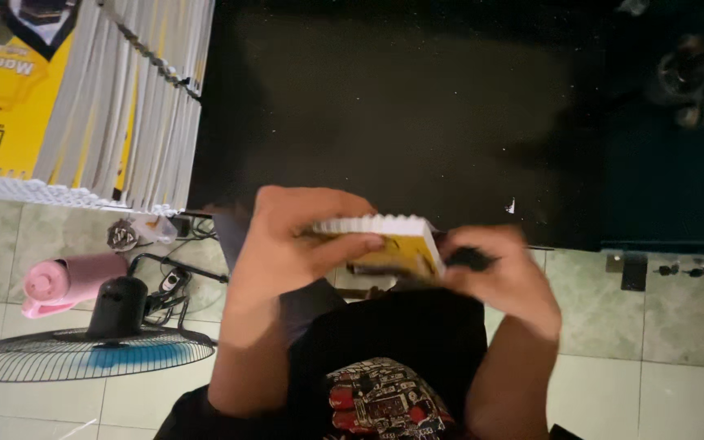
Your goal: The person takes a stack of white paper sheets and a yellow cover, places them on a black binding machine, and presses down to bind them. The person then flips the notebook to check the binding and places it on a stack of finished notebooks.
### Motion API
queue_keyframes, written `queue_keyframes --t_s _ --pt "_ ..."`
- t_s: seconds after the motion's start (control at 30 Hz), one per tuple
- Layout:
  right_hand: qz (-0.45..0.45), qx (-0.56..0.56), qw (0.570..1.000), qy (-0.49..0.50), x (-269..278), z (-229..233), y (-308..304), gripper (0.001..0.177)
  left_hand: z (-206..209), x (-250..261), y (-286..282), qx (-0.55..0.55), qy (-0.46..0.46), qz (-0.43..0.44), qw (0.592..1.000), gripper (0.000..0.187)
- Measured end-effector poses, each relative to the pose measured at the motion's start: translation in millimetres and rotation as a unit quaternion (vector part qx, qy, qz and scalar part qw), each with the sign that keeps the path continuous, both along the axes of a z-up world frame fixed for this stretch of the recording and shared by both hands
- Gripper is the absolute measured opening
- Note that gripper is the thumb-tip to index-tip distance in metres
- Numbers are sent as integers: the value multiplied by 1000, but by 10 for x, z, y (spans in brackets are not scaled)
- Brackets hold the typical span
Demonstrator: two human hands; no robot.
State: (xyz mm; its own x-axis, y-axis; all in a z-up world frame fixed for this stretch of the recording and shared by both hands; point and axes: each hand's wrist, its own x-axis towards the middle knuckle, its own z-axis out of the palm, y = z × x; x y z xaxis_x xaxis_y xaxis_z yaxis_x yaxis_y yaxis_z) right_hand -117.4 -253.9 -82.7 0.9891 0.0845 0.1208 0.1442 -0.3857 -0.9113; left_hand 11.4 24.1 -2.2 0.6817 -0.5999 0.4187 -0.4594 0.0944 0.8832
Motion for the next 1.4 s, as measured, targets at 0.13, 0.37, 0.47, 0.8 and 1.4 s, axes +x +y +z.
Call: queue_keyframes --t_s 0.13,0.37,0.47,0.8,1.4 --pt "-150 6 977 -151 172 218 297 73 92 -18 -96 -27 14 7 1000 20" --pt "-218 182 939 -193 607 -388 533 47 -173 102 -401 -15 32 125 992 31" --pt "-232 223 927 -190 714 -609 528 50 -549 211 -446 -63 91 141 984 36" --pt "-241 111 952 -152 767 -1387 324 42 -1011 132 -732 -179 166 167 955 26" --pt "-253 273 927 52 424 19 1340 59 -21 -652 178 219 161 106 956 90"
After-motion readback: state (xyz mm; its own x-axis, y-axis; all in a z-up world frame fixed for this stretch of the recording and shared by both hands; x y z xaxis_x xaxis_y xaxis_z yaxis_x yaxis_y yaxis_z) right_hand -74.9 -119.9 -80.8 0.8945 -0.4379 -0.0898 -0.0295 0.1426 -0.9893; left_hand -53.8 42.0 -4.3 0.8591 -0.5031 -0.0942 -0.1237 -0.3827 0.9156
